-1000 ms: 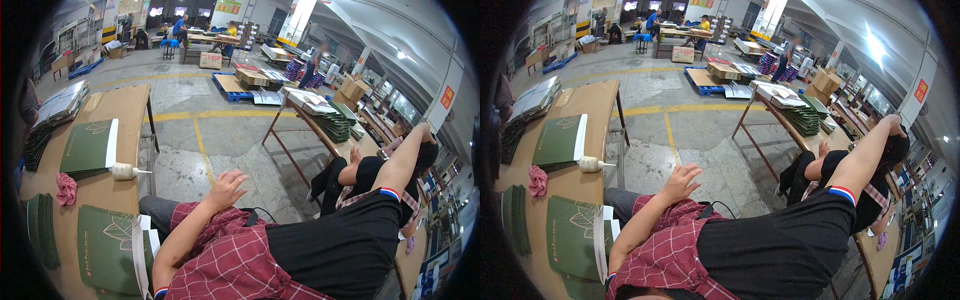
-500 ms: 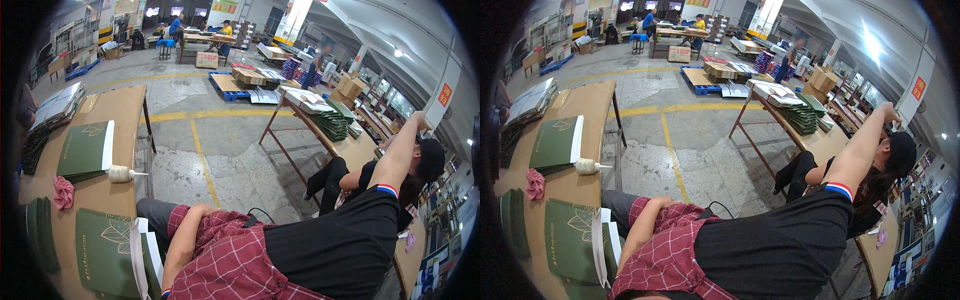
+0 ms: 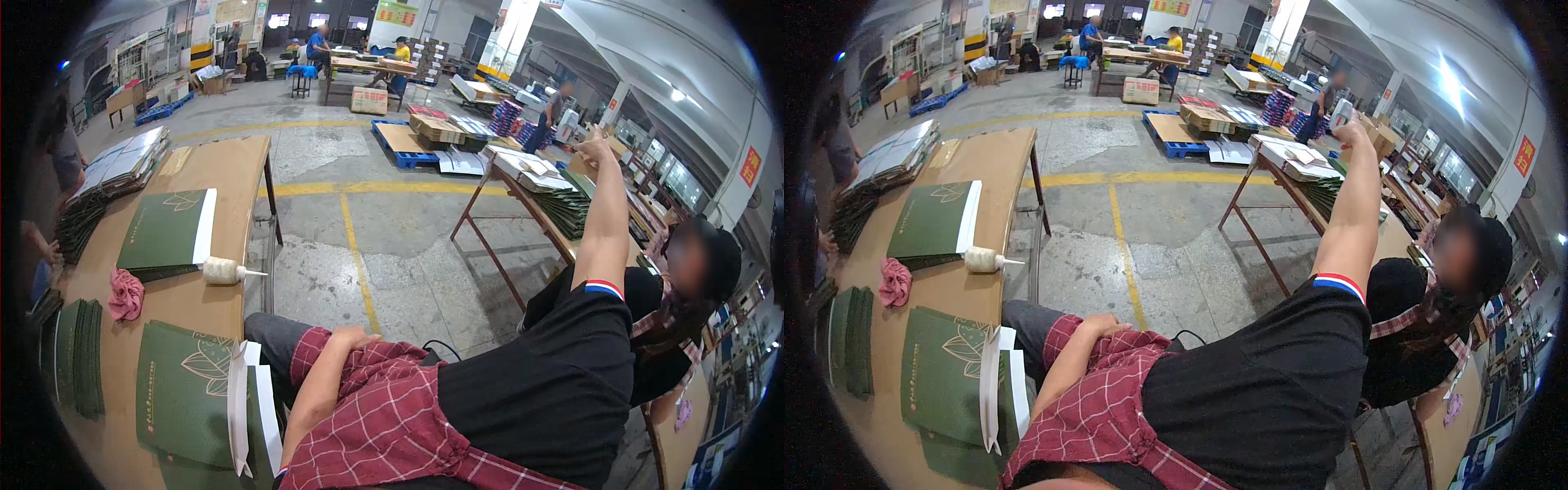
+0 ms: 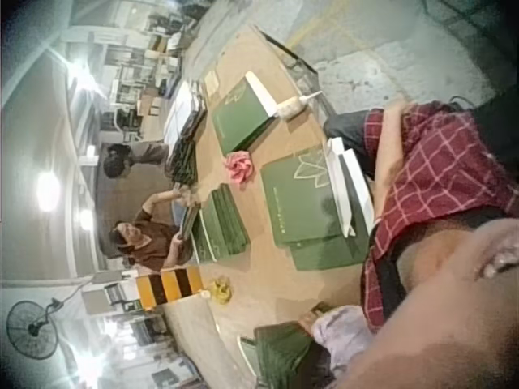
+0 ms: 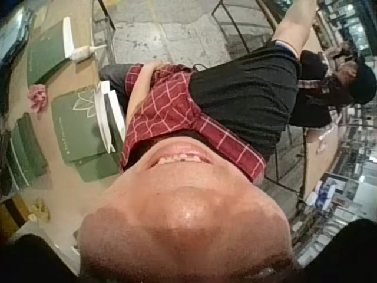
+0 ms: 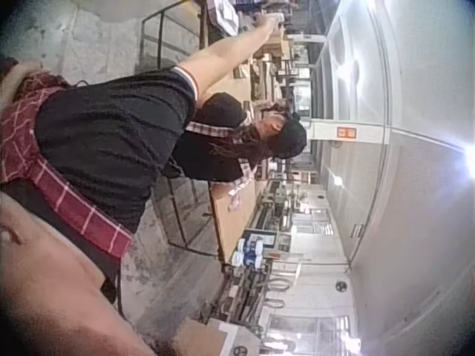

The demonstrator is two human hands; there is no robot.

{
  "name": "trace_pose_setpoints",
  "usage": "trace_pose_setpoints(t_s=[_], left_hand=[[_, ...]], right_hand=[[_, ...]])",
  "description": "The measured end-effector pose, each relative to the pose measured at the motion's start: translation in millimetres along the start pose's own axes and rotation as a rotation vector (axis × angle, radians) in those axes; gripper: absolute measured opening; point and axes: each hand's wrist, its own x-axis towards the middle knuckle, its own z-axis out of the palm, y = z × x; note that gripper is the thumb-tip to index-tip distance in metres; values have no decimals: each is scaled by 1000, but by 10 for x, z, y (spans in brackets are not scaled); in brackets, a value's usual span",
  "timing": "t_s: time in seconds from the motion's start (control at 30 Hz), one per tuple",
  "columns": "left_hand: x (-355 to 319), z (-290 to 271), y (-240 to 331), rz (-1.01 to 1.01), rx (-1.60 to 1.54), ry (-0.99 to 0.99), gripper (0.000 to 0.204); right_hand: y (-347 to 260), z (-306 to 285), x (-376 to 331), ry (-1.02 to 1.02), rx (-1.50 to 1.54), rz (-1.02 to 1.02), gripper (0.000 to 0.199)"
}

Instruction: Assembling and gluing green paper folders/covers at an industrial workstation.

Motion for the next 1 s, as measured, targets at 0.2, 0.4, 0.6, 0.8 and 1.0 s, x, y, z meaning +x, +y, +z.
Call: trace_pose_setpoints(t_s=[0.2,0.4,0.6,0.8,1.0], left_hand=[[119,-28,49,35,154,121,69],[63,30,-13,33,83,72,75],[90,32,-22,20,62,58,71],[-88,-67,84,6,57,69,71],[-258,-119,143,22,56,78,67]], right_hand=[[1285,-946,617,658,-204,148,77],[1336,-2142,-407,1185,242,498,71],[1248,-2587,-1059,1372,444,605,71],[1507,-2705,-904,1501,543,605,81],[1140,-2471,-1130,1367,586,556,77]])
